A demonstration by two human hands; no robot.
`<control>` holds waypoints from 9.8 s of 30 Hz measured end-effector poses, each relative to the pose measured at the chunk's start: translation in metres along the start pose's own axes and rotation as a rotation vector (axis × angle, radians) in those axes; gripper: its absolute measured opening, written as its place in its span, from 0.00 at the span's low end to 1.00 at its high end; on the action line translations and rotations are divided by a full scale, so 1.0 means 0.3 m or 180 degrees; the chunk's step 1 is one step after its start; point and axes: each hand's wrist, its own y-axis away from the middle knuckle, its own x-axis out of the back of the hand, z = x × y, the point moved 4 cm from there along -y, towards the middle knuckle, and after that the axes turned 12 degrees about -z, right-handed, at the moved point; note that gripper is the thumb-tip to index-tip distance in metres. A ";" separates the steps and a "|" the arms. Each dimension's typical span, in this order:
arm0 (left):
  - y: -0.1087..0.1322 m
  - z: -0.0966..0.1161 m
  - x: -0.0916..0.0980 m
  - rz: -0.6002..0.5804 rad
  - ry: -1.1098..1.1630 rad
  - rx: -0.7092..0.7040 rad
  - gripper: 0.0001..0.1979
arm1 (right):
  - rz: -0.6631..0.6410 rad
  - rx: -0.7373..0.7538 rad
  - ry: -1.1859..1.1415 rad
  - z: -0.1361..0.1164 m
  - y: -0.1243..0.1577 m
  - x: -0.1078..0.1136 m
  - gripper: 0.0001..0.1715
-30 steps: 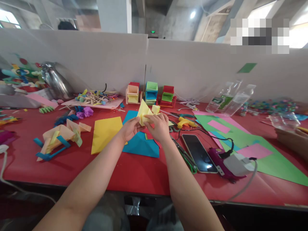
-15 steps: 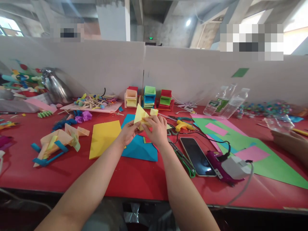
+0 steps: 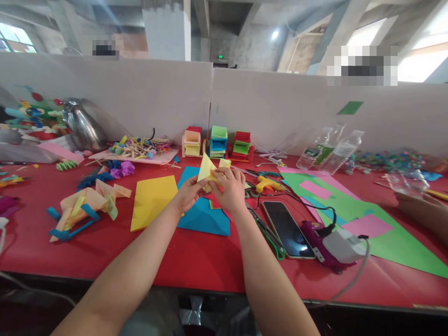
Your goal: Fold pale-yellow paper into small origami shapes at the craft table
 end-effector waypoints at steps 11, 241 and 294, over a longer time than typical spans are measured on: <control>-0.003 -0.006 0.009 0.0069 -0.0080 0.0044 0.13 | -0.0071 -0.0033 -0.0105 -0.001 0.000 -0.004 0.15; 0.023 0.121 -0.022 0.0373 -0.2289 -0.0495 0.08 | -0.0300 -0.1633 -0.4155 0.099 0.007 -0.080 0.21; 0.029 0.177 0.079 0.1306 -0.1893 -0.0793 0.16 | -0.0239 -0.1569 -0.3696 0.104 0.009 -0.093 0.16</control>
